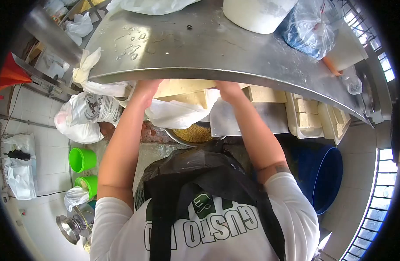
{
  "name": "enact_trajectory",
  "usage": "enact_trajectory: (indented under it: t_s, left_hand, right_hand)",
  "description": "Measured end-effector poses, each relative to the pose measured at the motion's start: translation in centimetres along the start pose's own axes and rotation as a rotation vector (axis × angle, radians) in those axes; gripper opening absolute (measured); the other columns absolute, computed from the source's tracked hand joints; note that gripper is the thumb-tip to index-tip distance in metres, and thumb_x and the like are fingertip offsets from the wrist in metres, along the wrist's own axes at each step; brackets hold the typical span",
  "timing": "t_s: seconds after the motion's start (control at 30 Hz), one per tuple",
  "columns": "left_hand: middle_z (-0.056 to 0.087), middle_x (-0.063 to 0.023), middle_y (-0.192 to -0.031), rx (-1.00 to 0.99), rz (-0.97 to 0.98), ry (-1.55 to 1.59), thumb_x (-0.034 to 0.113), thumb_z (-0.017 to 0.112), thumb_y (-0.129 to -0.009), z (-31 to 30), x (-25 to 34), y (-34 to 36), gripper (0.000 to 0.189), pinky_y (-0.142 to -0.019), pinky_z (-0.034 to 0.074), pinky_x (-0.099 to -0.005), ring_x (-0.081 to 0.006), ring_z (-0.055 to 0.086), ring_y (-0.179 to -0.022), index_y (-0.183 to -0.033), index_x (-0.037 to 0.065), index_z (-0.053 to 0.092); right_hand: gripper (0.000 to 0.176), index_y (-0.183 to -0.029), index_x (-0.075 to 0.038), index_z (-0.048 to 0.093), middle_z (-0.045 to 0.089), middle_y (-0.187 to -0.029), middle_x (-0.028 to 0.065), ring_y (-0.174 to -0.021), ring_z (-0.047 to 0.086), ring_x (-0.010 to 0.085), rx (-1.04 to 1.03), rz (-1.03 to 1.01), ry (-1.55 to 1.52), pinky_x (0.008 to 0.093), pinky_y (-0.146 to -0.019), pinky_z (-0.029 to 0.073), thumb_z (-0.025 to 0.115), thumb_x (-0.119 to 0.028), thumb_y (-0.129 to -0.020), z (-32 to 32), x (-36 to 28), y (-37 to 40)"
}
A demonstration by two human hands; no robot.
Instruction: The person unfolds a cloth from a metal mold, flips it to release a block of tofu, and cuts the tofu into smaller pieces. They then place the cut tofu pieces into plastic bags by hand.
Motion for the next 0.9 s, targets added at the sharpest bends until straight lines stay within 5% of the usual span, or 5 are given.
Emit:
enact_trajectory:
  t_s: [0.27, 0.5, 0.67, 0.73, 0.9]
  left_hand:
    - [0.054, -0.0122, -0.151, 0.064, 0.190, -0.447, 0.032, 0.065, -0.101, 0.1, 0.2, -1.4, 0.055, -0.114, 0.039, -0.0375, -0.0242, 0.048, -0.139, -0.145, 0.001, 0.054]
    - [0.038, -0.0352, -0.156, -0.011, 0.260, -1.036, 0.033, 0.064, -0.099, 0.9, 4.3, 9.9, 0.070, -0.117, 0.039, -0.0518, -0.0479, 0.047, -0.140, -0.155, 0.001, 0.037]
    - [0.041, -0.0303, -0.156, -0.801, -0.290, -1.176, 0.035, 0.071, -0.095, 4.4, 2.8, 17.0, 0.068, -0.119, 0.038, -0.0499, -0.0495, 0.040, -0.144, -0.147, -0.002, 0.049]
    - [0.048, -0.0276, -0.152, -0.488, 0.414, -1.146, 0.032, 0.073, -0.093, 5.0, 4.1, 19.4, 0.058, -0.115, 0.042, -0.0507, -0.0485, 0.049, -0.137, -0.137, -0.003, 0.059]
    - [0.057, -0.0259, -0.143, -0.351, 0.385, -0.900, 0.024, 0.077, -0.092, 5.5, 5.7, 21.8, 0.052, -0.109, 0.048, -0.0483, -0.0438, 0.057, -0.130, -0.133, -0.003, 0.061]
  right_hand:
    - [0.042, -0.137, -0.003, 0.058, 0.060, -0.136, 0.0136, -0.128, 0.055, 0.0288, -0.061, -0.179, 0.611, 0.0412, -0.109, 0.046, 0.067, -0.019, -0.099, 2.1, 3.5, -3.6]
    - [0.037, -0.134, -0.006, 0.060, 0.065, -0.130, 0.0120, -0.120, 0.061, 0.0312, 0.162, -0.427, 0.784, 0.0419, -0.102, 0.050, 0.064, -0.016, -0.099, -8.6, 2.9, -2.2]
    - [0.037, -0.134, -0.007, 0.060, 0.065, -0.130, 0.0114, -0.120, 0.062, 0.0304, 0.477, -0.076, 1.297, 0.0418, -0.101, 0.051, 0.065, -0.017, -0.099, -20.7, 5.4, -5.8]
    - [0.037, -0.134, -0.007, 0.060, 0.066, -0.129, 0.0112, -0.119, 0.062, 0.0300, 0.473, 0.060, 1.393, 0.0417, -0.101, 0.051, 0.065, -0.018, -0.100, -22.9, 6.4, -6.8]
    - [0.037, -0.134, -0.007, 0.060, 0.066, -0.129, 0.0106, -0.119, 0.062, 0.0292, 0.406, 0.171, 1.484, 0.0416, -0.101, 0.051, 0.065, -0.019, -0.100, -24.4, 8.6, -8.7]
Point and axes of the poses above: each hand's wrist, its own y-axis away from the middle knuckle, its own z-axis out of the palm, x = y × z, the point moved 4 cm from there along -y, towards the middle knuckle
